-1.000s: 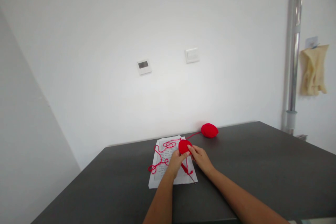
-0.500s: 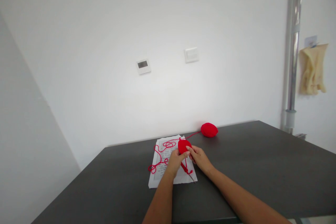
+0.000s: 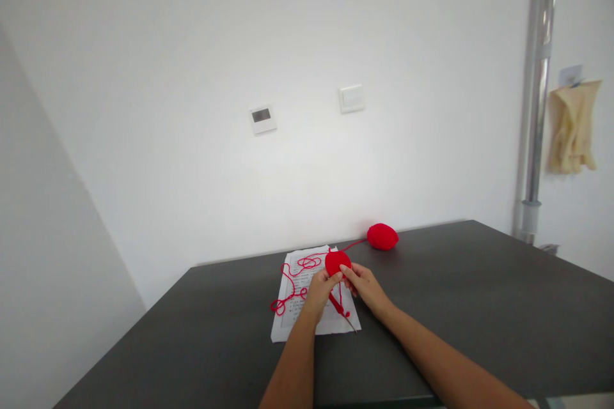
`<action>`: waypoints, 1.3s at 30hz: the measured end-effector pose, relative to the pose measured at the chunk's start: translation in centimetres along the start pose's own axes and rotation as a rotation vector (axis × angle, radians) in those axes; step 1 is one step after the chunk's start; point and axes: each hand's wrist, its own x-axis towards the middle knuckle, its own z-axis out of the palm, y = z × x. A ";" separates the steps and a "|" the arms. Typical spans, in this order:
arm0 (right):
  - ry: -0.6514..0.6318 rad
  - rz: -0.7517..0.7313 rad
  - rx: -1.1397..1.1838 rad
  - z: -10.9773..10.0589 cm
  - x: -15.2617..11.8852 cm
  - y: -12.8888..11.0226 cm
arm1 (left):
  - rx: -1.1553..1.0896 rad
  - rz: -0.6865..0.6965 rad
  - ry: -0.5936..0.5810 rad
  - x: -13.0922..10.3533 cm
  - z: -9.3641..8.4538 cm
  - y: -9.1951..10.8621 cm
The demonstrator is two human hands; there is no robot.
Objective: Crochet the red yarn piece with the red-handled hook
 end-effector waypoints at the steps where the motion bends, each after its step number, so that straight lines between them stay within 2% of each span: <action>1: -0.008 -0.005 -0.001 0.0 0.0 0.1 | 0.006 -0.006 0.035 0.1 -0.2 -0.2; 5: -0.029 -0.034 -0.003 -0.1 0.1 0.4 | 0.013 -0.016 0.237 0.6 -0.8 -1.3; 8: -0.071 -0.032 0.009 0.0 0.1 0.2 | 0.002 -0.003 0.307 0.7 -1.1 -1.5; 12: -0.103 -0.022 0.045 0.1 -0.1 -0.2 | -0.027 0.012 0.258 0.5 -1.2 -1.2; 18: 0.006 -0.027 0.068 0.0 -0.4 -0.5 | 0.076 -0.017 0.190 0.4 -1.2 -1.0; 24: -0.022 -0.063 0.071 0.0 -0.4 -0.4 | 0.034 0.029 0.248 0.7 -1.1 -1.6; 31: -0.038 -0.041 0.108 0.0 -0.5 -0.3 | -0.012 0.068 0.202 0.9 -1.5 -2.0; 39: 0.054 -0.098 0.050 -0.2 -0.3 0.0 | 0.101 0.060 0.191 0.5 -1.2 -1.1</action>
